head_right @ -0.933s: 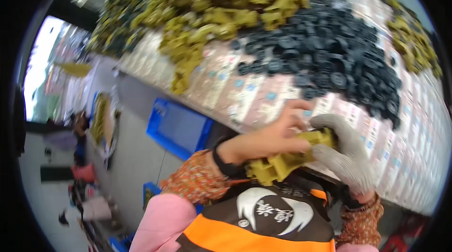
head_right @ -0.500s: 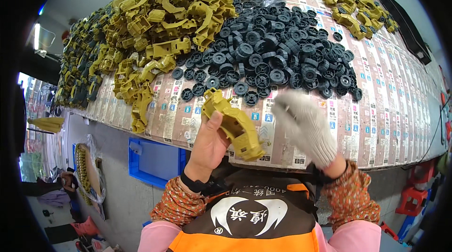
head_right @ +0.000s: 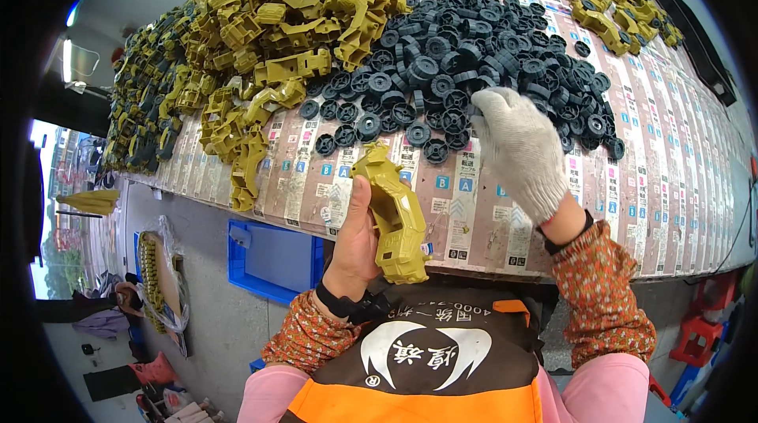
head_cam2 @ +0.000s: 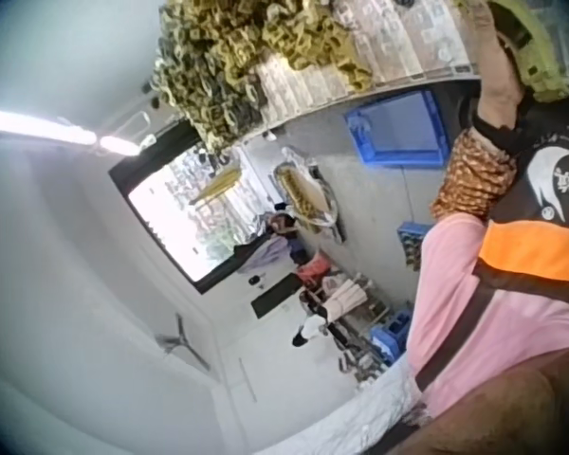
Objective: The person repeatedly picks up yellow plastic toy truck bodies and black wheels from a table, inserts the wheels into the truck bodies, and places the assembled units back on the table. The process is continuous and repetitive throughout the clip.
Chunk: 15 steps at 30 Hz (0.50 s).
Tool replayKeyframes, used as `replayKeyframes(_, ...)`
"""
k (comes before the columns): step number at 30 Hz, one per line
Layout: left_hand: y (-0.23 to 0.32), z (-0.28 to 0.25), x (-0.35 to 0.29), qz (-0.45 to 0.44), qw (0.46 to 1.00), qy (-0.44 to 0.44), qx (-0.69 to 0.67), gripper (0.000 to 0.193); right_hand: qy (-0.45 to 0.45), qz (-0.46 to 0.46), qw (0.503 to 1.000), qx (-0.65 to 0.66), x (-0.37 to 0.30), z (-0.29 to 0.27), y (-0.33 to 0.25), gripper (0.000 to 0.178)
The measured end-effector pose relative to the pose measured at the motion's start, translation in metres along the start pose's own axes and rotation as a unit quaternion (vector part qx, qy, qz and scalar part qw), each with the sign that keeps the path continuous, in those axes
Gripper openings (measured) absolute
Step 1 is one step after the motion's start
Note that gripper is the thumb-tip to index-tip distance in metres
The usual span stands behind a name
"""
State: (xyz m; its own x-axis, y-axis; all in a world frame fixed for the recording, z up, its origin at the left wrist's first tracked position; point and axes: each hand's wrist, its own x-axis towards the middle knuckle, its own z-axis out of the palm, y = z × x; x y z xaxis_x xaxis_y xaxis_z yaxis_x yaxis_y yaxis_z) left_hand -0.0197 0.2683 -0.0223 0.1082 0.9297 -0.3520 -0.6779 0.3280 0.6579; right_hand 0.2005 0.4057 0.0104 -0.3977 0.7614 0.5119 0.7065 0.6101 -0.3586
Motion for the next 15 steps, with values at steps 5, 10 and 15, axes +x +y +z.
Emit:
replayKeyframes(5, -0.01, 0.001, 0.0, -0.01, 0.998, -0.06, 0.003, 0.067, -0.08, 0.219, 0.912, 0.338, -0.028, -0.015, -0.055, 0.018)
replayKeyframes(10, -0.02, 0.013, 0.001, 0.023, 0.998, -0.043, 0.035, 0.082, -0.045, 0.202, 0.907, 0.366, -0.059, 0.004, -0.064, 0.026)
replayKeyframes(15, -0.023, 0.015, 0.0, 0.1, 0.983, -0.023, 0.155, 0.085, -0.05, 0.213, 0.904, 0.367, -0.069, 0.0, -0.068, 0.032)
